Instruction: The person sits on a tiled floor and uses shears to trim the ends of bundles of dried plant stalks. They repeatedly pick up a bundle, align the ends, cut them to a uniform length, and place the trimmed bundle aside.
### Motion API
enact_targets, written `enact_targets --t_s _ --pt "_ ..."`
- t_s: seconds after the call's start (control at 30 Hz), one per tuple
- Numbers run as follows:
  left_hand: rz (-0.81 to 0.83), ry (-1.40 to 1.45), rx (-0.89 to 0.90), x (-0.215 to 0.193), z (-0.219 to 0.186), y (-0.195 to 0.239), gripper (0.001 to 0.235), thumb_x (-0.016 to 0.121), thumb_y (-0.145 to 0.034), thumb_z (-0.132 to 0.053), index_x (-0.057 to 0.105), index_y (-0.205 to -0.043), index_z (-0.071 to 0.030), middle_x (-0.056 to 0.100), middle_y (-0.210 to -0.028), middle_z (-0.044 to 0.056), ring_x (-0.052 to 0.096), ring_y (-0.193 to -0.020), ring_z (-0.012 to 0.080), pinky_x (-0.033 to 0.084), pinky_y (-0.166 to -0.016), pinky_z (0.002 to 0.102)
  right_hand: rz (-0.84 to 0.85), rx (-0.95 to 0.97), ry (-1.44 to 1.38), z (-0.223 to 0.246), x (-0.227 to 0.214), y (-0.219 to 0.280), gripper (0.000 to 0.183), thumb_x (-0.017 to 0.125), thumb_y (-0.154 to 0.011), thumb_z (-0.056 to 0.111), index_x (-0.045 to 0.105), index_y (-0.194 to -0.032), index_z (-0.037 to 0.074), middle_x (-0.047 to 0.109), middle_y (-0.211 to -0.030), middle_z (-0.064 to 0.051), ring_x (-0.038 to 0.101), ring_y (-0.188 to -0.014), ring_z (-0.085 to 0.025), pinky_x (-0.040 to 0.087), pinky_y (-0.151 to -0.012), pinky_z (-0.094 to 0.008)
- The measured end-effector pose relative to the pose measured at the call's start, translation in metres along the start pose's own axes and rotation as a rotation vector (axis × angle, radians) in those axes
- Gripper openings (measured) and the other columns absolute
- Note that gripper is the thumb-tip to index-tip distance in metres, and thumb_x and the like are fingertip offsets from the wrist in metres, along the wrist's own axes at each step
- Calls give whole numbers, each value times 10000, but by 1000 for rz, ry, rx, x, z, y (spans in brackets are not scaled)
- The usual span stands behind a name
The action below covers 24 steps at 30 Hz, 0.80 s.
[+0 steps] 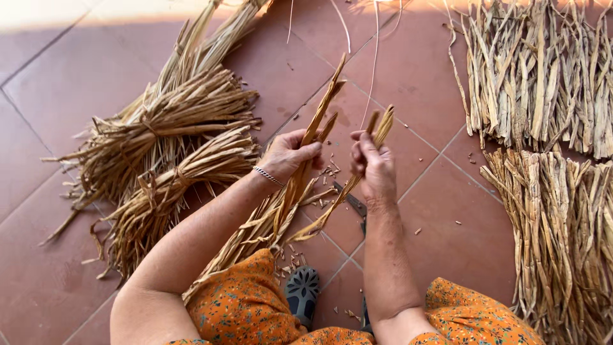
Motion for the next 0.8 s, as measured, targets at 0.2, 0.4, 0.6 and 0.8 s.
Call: enact_targets --t_s 0.2,0.4,0.6,0.8 --pt "-21 109 133 36 -13 -12 230 733 -943 -93 636 -1133 -8 723 -937 55 712 -808 160 618 -762 315 -73 -45 -83 -9 23 13 164 727 -961 216 729 -1104 136 635 -782 85 472 -587 4 313 -476 -181" --pt "-104 68 91 21 11 -6 209 727 -975 -153 704 -1123 -7 740 -948 57 681 -821 108 568 -732 262 -95 -38 -51 -26 17 16 97 757 -940 178 749 -1010 111 678 -796 70 478 -593 10 298 -461 -181" --pt "-107 -25 -28 19 20 3 223 669 -980 -205 719 -1130 -47 745 -912 15 686 -779 90 576 -699 245 -44 -174 -238 -13 19 14 100 727 -1064 133 704 -976 92 596 -807 45 486 -635 -39 365 -541 -213" --pt "-20 -78 -15 34 16 9 245 642 -1039 -254 731 -1131 -46 507 -695 -45 440 -591 50 358 -516 222 -134 -80 -259 7 14 18 294 484 -1035 280 597 -977 14 655 -845 -92 670 -780 -198 586 -788 -383"
Point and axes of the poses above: each hand's wrist, its own y-axis away from the middle knuckle, its own x-axis out of the palm, z = x × y, the point moved 8 cm from there along -y, towards the middle knuckle
